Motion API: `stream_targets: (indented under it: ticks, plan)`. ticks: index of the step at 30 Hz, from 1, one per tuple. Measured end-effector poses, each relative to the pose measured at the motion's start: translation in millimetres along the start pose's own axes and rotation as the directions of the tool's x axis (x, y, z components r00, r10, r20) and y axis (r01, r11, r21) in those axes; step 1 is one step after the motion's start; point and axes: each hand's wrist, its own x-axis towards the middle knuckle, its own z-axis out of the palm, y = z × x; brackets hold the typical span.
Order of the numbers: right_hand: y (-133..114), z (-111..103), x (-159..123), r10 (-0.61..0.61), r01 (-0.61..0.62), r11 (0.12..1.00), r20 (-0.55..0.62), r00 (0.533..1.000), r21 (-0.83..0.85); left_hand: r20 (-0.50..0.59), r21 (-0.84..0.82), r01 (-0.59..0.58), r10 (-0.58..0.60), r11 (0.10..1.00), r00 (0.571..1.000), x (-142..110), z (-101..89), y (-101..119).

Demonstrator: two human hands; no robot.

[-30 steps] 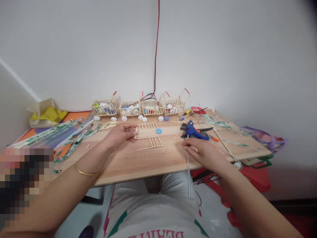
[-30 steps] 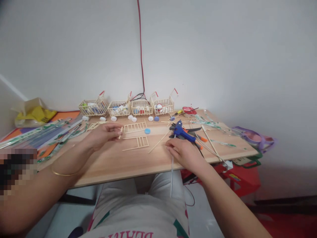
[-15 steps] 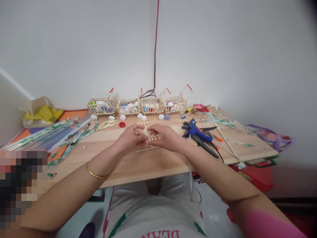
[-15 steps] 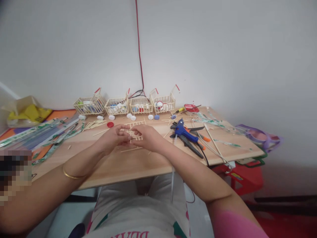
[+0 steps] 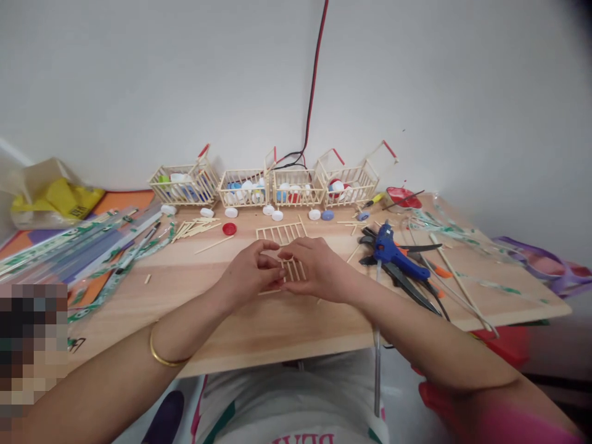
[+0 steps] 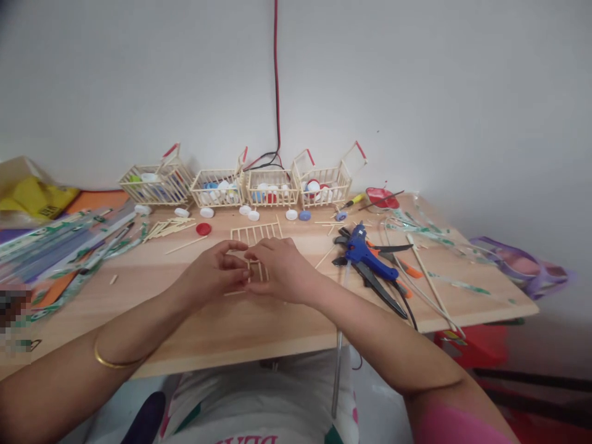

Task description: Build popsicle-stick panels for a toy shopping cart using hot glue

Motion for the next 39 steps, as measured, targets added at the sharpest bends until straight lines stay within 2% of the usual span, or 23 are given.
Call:
stream_targets:
  ticks: [2,4,6,8,10,13,18,32,39]
  plan:
    - [2,0,1,0.011,-0.011,1.0,0.015,1.0,-0.02,-0.011,0.101,-0.022,0.023,0.995,1.0,-2,-1.5,2]
    - [6,0,1,0.029,-0.027,0.998,0.022,0.999,-0.052,-0.051,0.327,-0.098,0.121,0.94,0.991,-4,-5.1,4]
    - [10,0,1,0.048,-0.044,0.995,0.038,0.998,-0.091,-0.057,0.59,-0.192,0.278,0.784,0.959,-8,-10.5,6]
    - [14,1,2,0.054,-0.046,0.992,0.064,0.996,-0.116,0.012,0.744,-0.262,0.38,0.615,0.925,-11,-16.1,8]
    - [16,2,3,0.048,-0.037,0.992,0.085,0.995,-0.123,0.102,0.809,-0.314,0.406,0.498,0.908,-13,-19.9,8]
    - [18,4,4,0.045,-0.033,0.992,0.097,0.994,-0.119,0.179,0.851,-0.334,0.375,0.405,0.91,-14,-20.8,5]
    - [21,8,6,0.049,-0.038,0.994,0.11,0.993,-0.103,0.165,0.88,-0.278,0.302,0.385,0.939,-10,-18.0,-1]
    - [24,13,7,0.053,-0.048,0.997,0.086,0.995,-0.067,0.166,0.876,-0.281,0.302,0.392,0.939,-8,-18.1,-3]
    - [24,6,4,0.063,-0.061,0.998,0.049,0.997,-0.031,0.152,0.894,-0.25,0.273,0.373,0.95,-8,-17.3,-2]
